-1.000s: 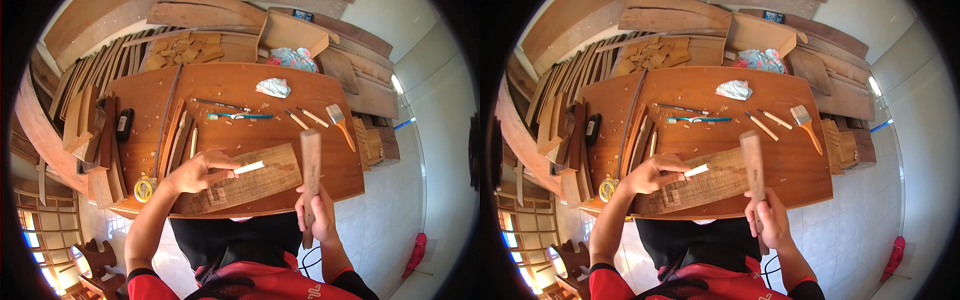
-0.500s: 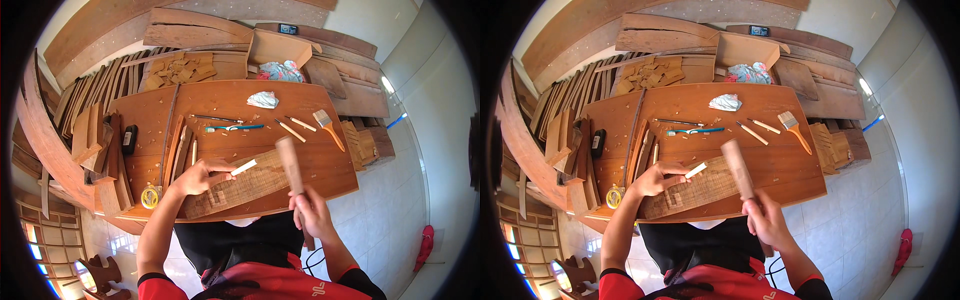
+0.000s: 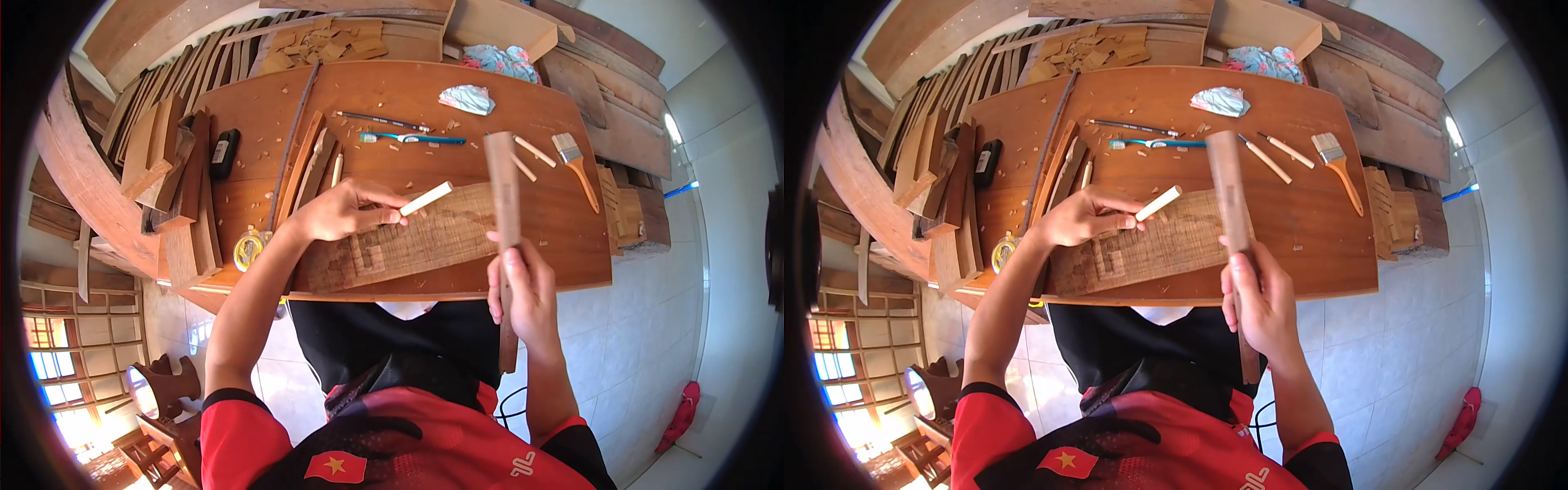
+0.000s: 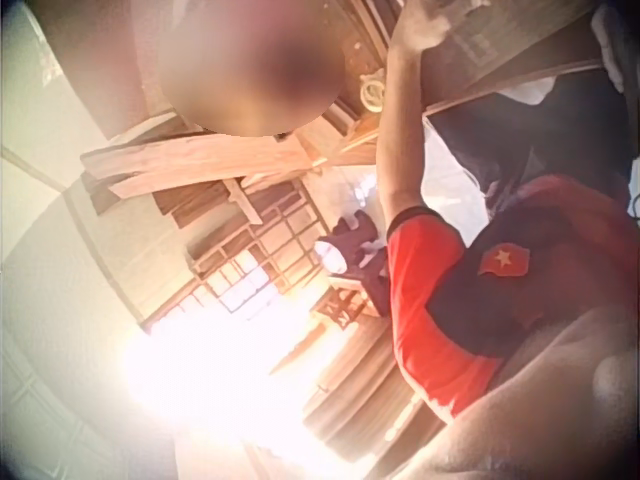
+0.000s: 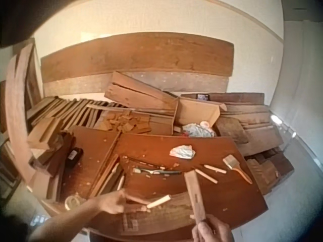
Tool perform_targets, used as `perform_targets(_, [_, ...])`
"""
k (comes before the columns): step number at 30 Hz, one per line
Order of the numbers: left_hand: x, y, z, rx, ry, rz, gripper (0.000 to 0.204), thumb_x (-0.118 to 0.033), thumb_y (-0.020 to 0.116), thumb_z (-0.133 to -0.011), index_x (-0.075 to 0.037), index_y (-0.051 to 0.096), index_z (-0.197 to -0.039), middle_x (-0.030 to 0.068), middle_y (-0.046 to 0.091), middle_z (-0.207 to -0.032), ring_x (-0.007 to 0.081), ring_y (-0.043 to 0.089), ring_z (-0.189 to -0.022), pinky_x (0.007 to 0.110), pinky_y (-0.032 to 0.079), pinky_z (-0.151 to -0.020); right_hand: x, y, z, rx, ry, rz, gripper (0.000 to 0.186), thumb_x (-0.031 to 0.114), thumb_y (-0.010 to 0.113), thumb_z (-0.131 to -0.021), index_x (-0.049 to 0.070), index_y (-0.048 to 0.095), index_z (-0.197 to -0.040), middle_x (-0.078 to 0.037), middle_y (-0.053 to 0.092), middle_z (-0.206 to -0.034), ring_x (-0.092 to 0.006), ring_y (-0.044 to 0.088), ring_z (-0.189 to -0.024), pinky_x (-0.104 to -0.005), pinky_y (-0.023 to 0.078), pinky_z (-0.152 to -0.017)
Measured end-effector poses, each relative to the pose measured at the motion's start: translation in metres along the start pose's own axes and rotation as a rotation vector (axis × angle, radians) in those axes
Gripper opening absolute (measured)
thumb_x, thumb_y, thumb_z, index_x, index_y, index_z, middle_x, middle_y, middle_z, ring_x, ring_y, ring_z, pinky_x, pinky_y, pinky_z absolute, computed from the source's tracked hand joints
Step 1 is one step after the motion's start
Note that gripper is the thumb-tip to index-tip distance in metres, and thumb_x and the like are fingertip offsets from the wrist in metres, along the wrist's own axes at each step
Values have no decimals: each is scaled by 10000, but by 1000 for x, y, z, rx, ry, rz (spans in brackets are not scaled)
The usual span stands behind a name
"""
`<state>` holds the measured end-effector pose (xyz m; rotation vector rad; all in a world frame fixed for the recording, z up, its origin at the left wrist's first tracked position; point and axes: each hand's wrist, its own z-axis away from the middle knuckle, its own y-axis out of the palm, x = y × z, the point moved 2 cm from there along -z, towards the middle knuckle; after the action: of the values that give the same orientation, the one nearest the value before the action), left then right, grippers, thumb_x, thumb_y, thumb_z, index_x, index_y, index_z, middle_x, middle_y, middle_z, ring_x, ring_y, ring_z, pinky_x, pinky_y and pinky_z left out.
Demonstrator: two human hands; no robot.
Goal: The person uses a wooden mallet to repeatedly strike a small cylindrical wooden dowel held against a wooden workbench. The person rotates the dowel and adjusts their grip to shape different sides of the object throughout the clip.
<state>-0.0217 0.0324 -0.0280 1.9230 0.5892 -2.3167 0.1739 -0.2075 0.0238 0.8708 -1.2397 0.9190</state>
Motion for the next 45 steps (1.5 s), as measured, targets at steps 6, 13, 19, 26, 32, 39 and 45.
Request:
perform_targets(6, [-6,1,0,17,32,59,341,-258,683,-1034,-63,729,-1311,107,785,-1160,182,706,-1098,343,507,-1037,0,-2,2,-62,-8,-11,373,241,456,-1139,-39,572,-1357,-25,546,-774,-63,483,-451,-236,387,-398])
perform_targets(13, [0,1,1,3,42,8,355,-277,687,-1029,-44,729,-1293,114,780,-1172,213,702,-1148,355,495,-1058,1,6,4,-62,31,50,346,242,471,-1127,-18,586,-1324,-23,544,-758,-69,483,-447,-232,377,-385])
perform_targets(19, [-11,1,0,3,81,-131,356,-224,697,-1023,-9,709,-1307,125,781,-1161,215,703,-1142,354,497,-1054,-7,10,15,35,147,174,399,274,445,-1135,-37,588,-1342,-28,535,-757,-79,484,-441,-237,382,-386])
perform_targets(26, [-11,0,1,-10,90,-131,347,-221,708,-1013,-3,719,-1283,131,780,-1156,230,706,-1138,355,500,-1043,-14,7,16,72,205,106,354,239,461,-1132,-19,592,-1337,-19,530,-746,-66,472,-443,-239,360,-385])
perform_targets(32, [-14,1,0,-3,54,-135,313,-173,703,-1017,34,722,-1251,123,789,-1104,193,718,-1060,322,530,-975,-29,2,17,95,234,-22,315,248,489,-1122,0,581,-1294,-11,518,-720,-65,464,-423,-236,372,-378])
perform_targets(39, [-13,5,-5,16,68,-41,259,-124,700,-1012,32,734,-1215,106,777,-1080,176,701,-1022,320,533,-930,-30,-8,15,90,161,-70,341,281,492,-1125,-16,585,-1263,-6,517,-742,-60,481,-442,-236,373,-386])
perform_targets(45, [-16,3,-7,16,75,-80,253,-110,694,-1016,30,735,-1223,104,778,-1084,160,698,-1019,314,532,-921,-26,-18,13,32,120,-60,337,279,499,-1122,-10,594,-1267,-9,518,-743,-68,482,-436,-237,382,-392])
